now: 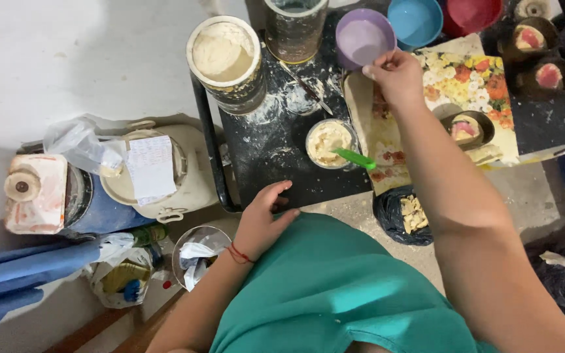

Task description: The person mixes a white dough-like substance in a small bowl using a green spatula. They add water from a purple bowl multiple times to adjust the consistency. The person then transfers the mixture into a metal mold and smooths the surface.

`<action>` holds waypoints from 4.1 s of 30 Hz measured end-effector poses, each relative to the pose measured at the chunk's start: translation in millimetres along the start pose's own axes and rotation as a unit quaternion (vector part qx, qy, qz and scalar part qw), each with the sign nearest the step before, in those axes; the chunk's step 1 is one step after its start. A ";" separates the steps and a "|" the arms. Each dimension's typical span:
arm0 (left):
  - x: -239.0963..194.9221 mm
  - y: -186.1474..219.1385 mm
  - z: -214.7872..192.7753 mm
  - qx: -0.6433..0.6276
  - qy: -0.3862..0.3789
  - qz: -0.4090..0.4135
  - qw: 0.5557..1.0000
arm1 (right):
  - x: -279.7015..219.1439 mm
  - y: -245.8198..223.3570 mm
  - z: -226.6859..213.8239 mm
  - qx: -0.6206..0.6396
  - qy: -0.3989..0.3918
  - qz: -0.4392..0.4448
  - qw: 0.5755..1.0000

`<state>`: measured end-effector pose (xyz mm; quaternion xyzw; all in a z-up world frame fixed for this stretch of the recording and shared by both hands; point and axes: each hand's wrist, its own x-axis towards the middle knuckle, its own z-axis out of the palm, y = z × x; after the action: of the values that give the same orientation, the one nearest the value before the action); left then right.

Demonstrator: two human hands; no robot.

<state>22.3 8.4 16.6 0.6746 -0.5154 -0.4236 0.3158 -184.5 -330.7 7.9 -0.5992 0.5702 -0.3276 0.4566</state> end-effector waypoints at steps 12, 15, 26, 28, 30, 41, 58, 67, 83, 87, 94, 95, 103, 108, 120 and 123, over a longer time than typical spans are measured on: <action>13.1 -14.5 -10.3 0.004 0.007 0.001 1.000 | -13.9 -37.9 3.3 -0.088 -0.135 0.001 0.987; 40.0 -29.7 4.1 0.021 0.022 0.123 0.992 | -93.9 -83.2 -22.8 -0.202 -0.284 -0.049 0.936; 138.0 20.1 25.4 0.063 -0.062 0.124 0.988 | -128.6 30.3 -7.7 -0.092 -0.178 -0.290 0.936; 139.9 14.7 30.0 0.080 -0.071 0.120 0.987 | -129.6 22.8 -9.3 -0.062 -0.175 -0.279 0.942; 143.9 7.4 31.2 0.072 -0.080 0.109 0.988 | -133.2 -7.4 -14.9 -0.122 -0.259 -0.269 0.920; 143.4 14.8 36.6 0.031 -0.062 0.075 0.995 | -95.5 -23.6 -6.8 -0.165 -0.351 -0.312 0.867; 144.2 7.1 45.2 0.012 -0.076 0.036 0.996 | -104.4 -17.1 -10.7 -0.134 -0.288 -0.291 0.903; 142.2 9.5 37.2 0.006 -0.071 0.070 0.995 | -126.1 -15.4 -30.2 -0.278 -0.316 -0.264 0.868; 27.4 -13.4 -5.3 0.042 -0.017 0.059 0.997 | 36.6 48.4 26.1 -0.009 0.028 -0.143 0.989; 18.6 -15.2 -2.7 0.035 -0.036 0.008 0.999 | -30.9 -3.5 -14.6 -0.089 0.015 -0.119 0.989; 29.4 8.9 5.4 0.025 -0.080 0.023 0.996 | -101.9 -3.8 -74.6 -0.138 -0.090 -0.271 0.948; 29.9 8.0 7.6 0.020 -0.067 0.037 0.997 | -108.8 3.4 -76.8 -0.165 -0.063 -0.259 0.950; 29.5 12.1 16.3 0.012 -0.082 0.041 0.996 | -134.9 20.4 -86.4 -0.215 -0.036 -0.271 0.938; 25.1 17.1 14.3 0.010 -0.095 0.039 0.995 | -136.5 24.5 -82.7 -0.216 -0.039 -0.284 0.933; 19.9 18.2 11.2 0.006 -0.084 0.031 0.996 | -143.2 10.3 -78.0 -0.261 -0.015 -0.308 0.915; 20.5 19.3 9.3 0.011 -0.086 0.033 0.996 | -141.4 16.5 -81.4 -0.290 -0.007 -0.307 0.907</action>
<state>7.9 -16.5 24.1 0.6218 -0.5670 -0.4638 0.2770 -284.3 -204.7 40.8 -0.8528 0.4249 -0.2676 0.1437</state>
